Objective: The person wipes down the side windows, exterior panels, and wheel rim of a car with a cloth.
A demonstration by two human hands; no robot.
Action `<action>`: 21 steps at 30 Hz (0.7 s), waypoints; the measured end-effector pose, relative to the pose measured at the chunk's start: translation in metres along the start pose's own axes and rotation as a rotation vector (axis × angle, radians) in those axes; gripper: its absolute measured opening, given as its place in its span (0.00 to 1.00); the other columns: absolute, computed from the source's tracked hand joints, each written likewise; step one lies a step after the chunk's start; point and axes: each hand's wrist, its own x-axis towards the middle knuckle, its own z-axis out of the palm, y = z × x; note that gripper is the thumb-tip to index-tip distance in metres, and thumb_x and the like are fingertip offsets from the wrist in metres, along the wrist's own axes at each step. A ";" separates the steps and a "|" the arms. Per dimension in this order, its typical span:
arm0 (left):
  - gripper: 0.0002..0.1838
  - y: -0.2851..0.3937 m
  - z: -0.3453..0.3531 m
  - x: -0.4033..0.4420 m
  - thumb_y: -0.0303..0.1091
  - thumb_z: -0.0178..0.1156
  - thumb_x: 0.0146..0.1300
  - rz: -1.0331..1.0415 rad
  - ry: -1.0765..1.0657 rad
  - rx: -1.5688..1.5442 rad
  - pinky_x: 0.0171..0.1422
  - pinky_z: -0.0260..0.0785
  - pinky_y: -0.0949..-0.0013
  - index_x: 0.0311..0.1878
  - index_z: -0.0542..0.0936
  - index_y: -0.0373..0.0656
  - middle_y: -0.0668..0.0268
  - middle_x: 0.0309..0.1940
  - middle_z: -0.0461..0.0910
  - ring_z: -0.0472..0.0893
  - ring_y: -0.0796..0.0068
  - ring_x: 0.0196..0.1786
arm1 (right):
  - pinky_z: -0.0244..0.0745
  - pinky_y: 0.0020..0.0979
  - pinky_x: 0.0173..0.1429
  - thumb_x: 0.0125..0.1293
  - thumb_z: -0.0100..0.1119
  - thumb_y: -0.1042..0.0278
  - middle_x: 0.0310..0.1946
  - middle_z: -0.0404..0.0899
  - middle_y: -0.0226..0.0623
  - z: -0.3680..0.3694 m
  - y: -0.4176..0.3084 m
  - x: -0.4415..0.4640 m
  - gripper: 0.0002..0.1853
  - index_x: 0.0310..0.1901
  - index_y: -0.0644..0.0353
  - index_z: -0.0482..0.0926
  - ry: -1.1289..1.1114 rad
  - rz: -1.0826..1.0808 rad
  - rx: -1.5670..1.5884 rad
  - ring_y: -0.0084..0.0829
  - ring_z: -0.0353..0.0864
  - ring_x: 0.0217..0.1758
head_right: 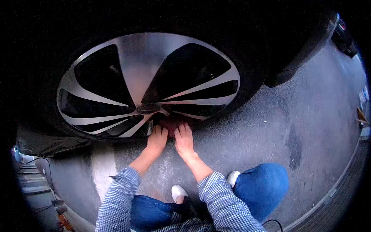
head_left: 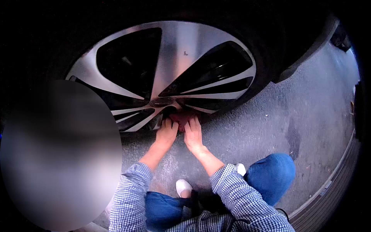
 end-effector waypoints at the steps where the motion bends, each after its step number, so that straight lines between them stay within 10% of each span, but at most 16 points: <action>1: 0.09 0.007 0.011 -0.003 0.31 0.50 0.58 -0.082 -0.021 -0.029 0.34 0.76 0.57 0.41 0.70 0.41 0.52 0.40 0.70 0.75 0.51 0.42 | 0.67 0.49 0.60 0.49 0.51 0.81 0.50 0.69 0.53 -0.001 0.003 -0.004 0.19 0.47 0.67 0.73 -0.010 0.023 0.008 0.57 0.66 0.59; 14: 0.23 0.050 -0.025 0.014 0.25 0.49 0.56 -0.506 0.444 -0.512 0.61 0.63 0.52 0.58 0.68 0.36 0.43 0.54 0.67 0.69 0.41 0.55 | 0.62 0.50 0.64 0.49 0.52 0.81 0.55 0.69 0.55 -0.012 -0.028 0.018 0.25 0.53 0.67 0.71 0.187 0.160 0.259 0.58 0.65 0.59; 21: 0.25 0.059 0.015 0.010 0.25 0.51 0.53 -0.572 0.291 -0.567 0.61 0.62 0.49 0.57 0.65 0.36 0.42 0.53 0.65 0.68 0.39 0.56 | 0.63 0.46 0.65 0.52 0.52 0.81 0.56 0.70 0.53 -0.014 0.014 0.000 0.25 0.56 0.64 0.70 -0.045 0.348 0.356 0.53 0.67 0.61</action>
